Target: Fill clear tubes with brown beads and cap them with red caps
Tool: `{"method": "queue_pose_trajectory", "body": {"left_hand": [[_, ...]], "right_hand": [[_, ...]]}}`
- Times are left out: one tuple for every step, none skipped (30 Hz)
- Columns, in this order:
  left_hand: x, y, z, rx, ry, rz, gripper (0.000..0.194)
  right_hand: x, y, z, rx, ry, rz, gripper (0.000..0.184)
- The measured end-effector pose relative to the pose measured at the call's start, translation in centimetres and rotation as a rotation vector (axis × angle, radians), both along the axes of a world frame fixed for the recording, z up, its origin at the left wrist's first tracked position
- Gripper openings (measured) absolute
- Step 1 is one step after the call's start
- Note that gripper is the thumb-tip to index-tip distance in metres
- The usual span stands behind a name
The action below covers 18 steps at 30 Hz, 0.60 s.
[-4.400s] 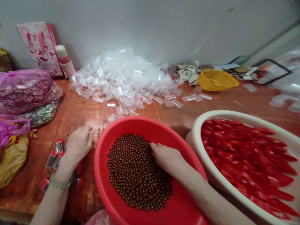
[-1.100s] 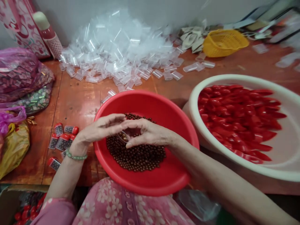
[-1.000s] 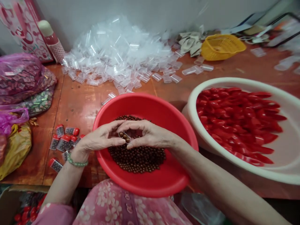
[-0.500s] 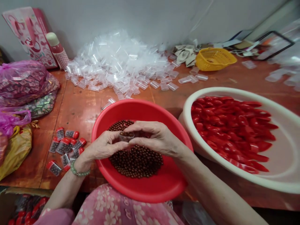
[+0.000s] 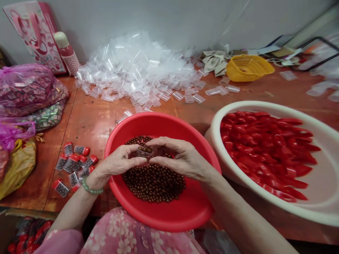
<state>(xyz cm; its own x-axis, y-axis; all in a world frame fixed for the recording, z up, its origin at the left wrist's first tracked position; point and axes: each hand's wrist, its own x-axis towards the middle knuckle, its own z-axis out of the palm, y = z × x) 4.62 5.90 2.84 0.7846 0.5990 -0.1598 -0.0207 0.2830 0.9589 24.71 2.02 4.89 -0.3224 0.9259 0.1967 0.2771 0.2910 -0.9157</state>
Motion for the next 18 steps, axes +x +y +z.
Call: {"method": "queue_pose_trajectory", "body": {"left_hand": [[0.0,0.0,0.0,-0.011,-0.005,-0.004,0.036],[0.0,0.0,0.0,-0.023,-0.002,-0.013,0.037],[0.0,0.0,-0.1,-0.033,0.003,-0.024,0.038],[0.0,0.0,-0.1,-0.041,0.007,-0.035,0.037],[-0.1,0.0,-0.2,-0.046,0.009,-0.044,0.036],[-0.1,0.0,-0.2,-0.045,0.011,-0.051,0.034],[-0.1,0.1,-0.2,-0.042,0.011,-0.053,0.032],[-0.1,0.1,-0.2,-0.038,0.017,-0.053,0.03],[-0.2,0.1,-0.3,-0.036,0.027,-0.051,0.029],[-0.2,0.1,-0.3,-0.035,0.04,-0.049,0.029],[-0.2,0.1,-0.3,-0.038,0.051,-0.048,0.03],[-0.2,0.1,-0.3,-0.045,0.056,-0.047,0.031],[-0.2,0.1,-0.3,-0.053,0.06,-0.046,0.033],[-0.2,0.1,-0.4,-0.059,0.065,-0.046,0.034],[-0.2,0.2,-0.4,-0.062,0.069,-0.046,0.034],[-0.2,0.2,-0.4,-0.062,0.077,-0.047,0.033],[-0.2,0.2,-0.4,-0.061,0.084,-0.05,0.032],[-0.2,0.2,-0.4,-0.059,0.088,-0.05,0.03]], "right_hand": [[-0.1,0.3,0.3,0.025,-0.053,0.044,0.026],[-0.2,0.6,0.5,0.046,-0.097,0.085,0.025],[-0.3,0.9,0.8,0.057,-0.134,0.122,0.025],[-0.4,1.2,1.0,0.06,-0.162,0.156,0.024],[-0.5,1.5,1.1,0.053,-0.186,0.182,0.023],[-0.6,1.7,1.3,0.042,-0.205,0.207,0.021],[-0.7,1.9,1.4,0.029,-0.221,0.228,0.02],[-0.7,2.1,1.4,0.014,-0.233,0.245,0.019],[-0.8,2.2,1.4,-0.005,-0.239,0.256,0.019],[-0.8,2.3,1.4,-0.03,-0.239,0.264,0.019],[-0.9,2.3,1.4,-0.061,-0.233,0.266,0.02],[-0.9,2.4,1.3,-0.094,-0.22,0.262,0.022],[-0.9,2.4,1.2,-0.126,-0.201,0.252,0.023],[-1.0,2.3,1.1,-0.153,-0.18,0.237,0.025],[-1.0,2.3,1.0,-0.175,-0.158,0.219,0.027],[-1.0,2.2,0.9,-0.193,-0.14,0.201,0.028],[-1.1,2.1,0.7,-0.209,-0.124,0.181,0.03],[-1.1,2.0,0.6,-0.224,-0.108,0.161,0.032]]}}
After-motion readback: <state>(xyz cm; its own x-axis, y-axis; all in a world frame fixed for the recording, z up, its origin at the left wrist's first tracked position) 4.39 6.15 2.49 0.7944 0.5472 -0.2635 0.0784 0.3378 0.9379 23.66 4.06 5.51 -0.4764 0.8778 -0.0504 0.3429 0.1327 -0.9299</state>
